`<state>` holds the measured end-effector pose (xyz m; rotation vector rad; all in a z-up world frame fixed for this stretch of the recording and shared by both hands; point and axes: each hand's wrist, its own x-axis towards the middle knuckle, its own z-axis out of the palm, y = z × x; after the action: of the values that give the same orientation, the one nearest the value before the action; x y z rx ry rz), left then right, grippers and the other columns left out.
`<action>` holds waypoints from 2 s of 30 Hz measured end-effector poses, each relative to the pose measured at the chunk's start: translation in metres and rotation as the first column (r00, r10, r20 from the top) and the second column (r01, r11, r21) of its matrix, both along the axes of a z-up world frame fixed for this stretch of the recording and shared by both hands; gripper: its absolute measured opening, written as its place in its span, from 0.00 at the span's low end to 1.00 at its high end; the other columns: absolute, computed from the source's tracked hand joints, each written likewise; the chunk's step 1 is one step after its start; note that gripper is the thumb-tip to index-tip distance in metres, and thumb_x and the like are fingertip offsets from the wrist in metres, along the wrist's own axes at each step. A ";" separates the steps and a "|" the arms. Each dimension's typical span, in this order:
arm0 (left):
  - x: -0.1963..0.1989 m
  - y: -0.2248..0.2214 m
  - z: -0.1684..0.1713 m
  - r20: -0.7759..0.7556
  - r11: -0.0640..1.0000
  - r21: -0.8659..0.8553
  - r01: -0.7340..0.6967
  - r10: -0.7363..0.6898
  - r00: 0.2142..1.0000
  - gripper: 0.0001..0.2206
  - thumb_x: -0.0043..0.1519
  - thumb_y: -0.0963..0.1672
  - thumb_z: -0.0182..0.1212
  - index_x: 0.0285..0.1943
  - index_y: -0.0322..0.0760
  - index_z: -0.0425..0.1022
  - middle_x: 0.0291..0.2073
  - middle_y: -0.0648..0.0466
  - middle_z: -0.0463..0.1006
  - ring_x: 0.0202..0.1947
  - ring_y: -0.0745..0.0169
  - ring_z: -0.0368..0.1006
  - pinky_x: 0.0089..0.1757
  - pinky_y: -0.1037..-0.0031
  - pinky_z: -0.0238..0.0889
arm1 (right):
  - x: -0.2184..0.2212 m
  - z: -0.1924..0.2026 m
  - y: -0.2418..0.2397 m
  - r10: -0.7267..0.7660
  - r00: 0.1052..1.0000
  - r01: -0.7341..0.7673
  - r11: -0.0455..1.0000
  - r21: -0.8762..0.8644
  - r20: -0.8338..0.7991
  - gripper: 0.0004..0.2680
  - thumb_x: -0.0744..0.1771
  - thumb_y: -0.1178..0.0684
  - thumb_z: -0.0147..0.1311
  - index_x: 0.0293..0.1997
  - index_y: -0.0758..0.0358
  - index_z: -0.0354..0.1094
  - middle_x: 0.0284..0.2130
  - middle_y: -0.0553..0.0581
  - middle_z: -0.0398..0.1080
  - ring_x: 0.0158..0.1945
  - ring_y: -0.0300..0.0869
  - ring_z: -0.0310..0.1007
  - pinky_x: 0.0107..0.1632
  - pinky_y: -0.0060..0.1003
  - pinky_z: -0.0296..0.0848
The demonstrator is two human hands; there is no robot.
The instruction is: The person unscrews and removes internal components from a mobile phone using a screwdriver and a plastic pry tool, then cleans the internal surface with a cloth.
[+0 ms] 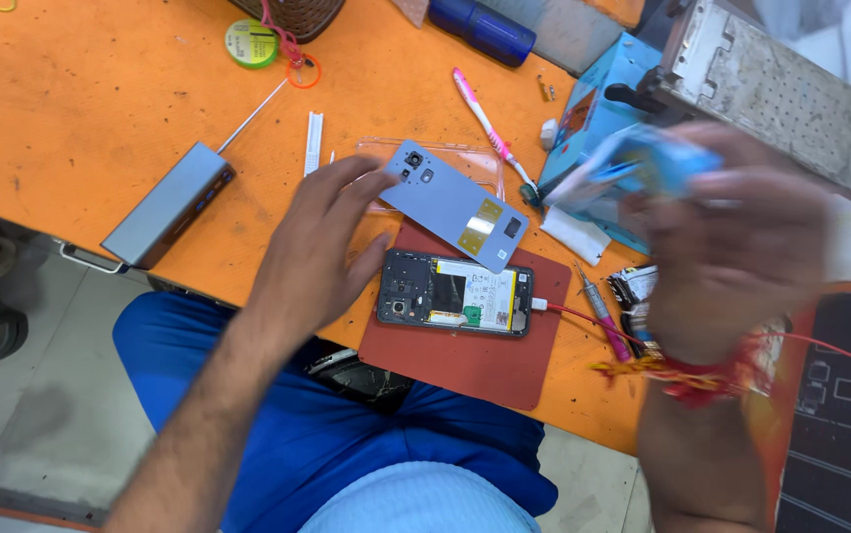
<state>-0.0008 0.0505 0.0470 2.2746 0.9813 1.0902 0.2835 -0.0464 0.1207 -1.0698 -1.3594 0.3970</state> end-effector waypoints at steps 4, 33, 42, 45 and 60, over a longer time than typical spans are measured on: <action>0.028 0.045 0.015 -0.180 0.952 -0.039 0.303 -0.305 0.935 0.33 0.49 0.37 0.71 0.67 0.34 0.66 0.64 0.44 0.69 0.67 0.41 0.62 0.63 0.58 0.58 | -0.001 -0.039 0.012 0.092 0.995 -0.094 0.994 -0.058 -0.025 0.08 0.74 0.65 0.59 0.57 0.70 0.61 0.55 0.70 0.73 0.50 0.44 0.80 0.49 0.36 0.84; 0.079 -0.055 0.030 0.425 0.699 -0.619 0.358 -0.085 0.901 0.31 0.60 0.48 0.69 0.71 0.35 0.64 0.48 0.47 0.82 0.47 0.54 0.84 0.46 0.69 0.77 | -0.006 -0.086 -0.009 0.254 0.881 -0.366 0.900 -0.237 -0.398 0.12 0.68 0.63 0.62 0.55 0.71 0.64 0.57 0.65 0.71 0.59 0.43 0.77 0.61 0.38 0.80; 0.079 -0.057 0.020 0.267 0.912 -0.409 0.025 0.094 0.959 0.15 0.73 0.44 0.54 0.68 0.44 0.73 0.34 0.51 0.80 0.33 0.62 0.79 0.35 0.69 0.72 | -0.019 -0.082 -0.020 0.217 0.952 -0.173 0.963 -0.205 0.215 0.20 0.60 0.57 0.73 0.53 0.71 0.69 0.46 0.59 0.75 0.44 0.37 0.80 0.45 0.29 0.80; 0.074 -0.059 0.027 0.120 0.955 -0.293 -0.052 0.091 0.989 0.17 0.71 0.45 0.55 0.70 0.44 0.74 0.25 0.50 0.70 0.26 0.58 0.70 0.32 0.66 0.65 | -0.024 -0.092 -0.024 0.193 0.971 -0.168 0.971 -0.171 0.141 0.18 0.63 0.59 0.71 0.53 0.71 0.68 0.49 0.61 0.76 0.50 0.41 0.80 0.53 0.34 0.81; 0.064 -0.083 -0.010 0.502 0.421 -0.794 0.438 0.047 0.864 0.25 0.71 0.57 0.41 0.36 0.36 0.72 0.22 0.60 0.65 0.25 0.76 0.59 0.27 0.78 0.54 | -0.017 -0.092 -0.021 0.438 0.886 -0.463 0.856 -0.232 -0.153 0.13 0.67 0.57 0.66 0.56 0.69 0.72 0.48 0.57 0.66 0.47 0.37 0.71 0.49 0.30 0.75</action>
<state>0.0636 -0.0323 0.0370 1.1076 0.7563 0.6530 0.2660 -0.0674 0.0288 -0.9196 -1.4973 0.9897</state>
